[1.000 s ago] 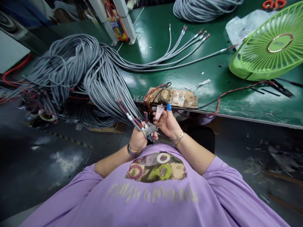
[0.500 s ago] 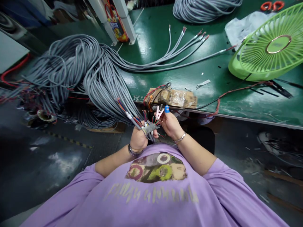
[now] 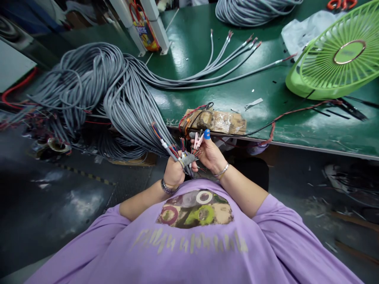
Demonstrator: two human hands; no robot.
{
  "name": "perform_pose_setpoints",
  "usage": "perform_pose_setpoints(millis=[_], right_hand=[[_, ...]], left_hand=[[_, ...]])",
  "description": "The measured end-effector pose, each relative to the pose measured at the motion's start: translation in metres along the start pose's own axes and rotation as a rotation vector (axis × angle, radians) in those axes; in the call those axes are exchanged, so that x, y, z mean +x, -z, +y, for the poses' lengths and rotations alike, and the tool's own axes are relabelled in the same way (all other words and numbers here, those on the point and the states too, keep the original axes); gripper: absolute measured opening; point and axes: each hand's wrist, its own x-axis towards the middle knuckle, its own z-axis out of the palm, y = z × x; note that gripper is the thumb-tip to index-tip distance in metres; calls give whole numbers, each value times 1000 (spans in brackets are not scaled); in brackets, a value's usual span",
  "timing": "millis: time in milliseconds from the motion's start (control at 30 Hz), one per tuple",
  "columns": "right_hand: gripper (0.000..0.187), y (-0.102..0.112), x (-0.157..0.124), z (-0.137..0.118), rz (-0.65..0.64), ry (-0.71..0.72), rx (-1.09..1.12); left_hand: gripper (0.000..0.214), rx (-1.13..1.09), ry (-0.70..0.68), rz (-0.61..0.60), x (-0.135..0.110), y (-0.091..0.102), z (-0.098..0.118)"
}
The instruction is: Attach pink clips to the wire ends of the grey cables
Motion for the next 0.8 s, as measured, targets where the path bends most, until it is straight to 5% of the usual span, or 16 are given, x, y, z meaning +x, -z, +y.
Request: perform_pose_setpoints(millis=[200,333,667,800], right_hand=[[61,8,-15,-8,-151,-92,-128],[52,18,-27,-17,-282,-195,-303],[25,12,-38,-16,-291,-51,-546],[27,12,-39,-15,-265,-55,-524]], left_hand=[[29,-24,-24,-34,-5,9,-3],[29,7,-37,-49,-8,16,-8],[31,298,-22,-248,-4,19,-2],[32,210,22,-189,-4,20,-2]])
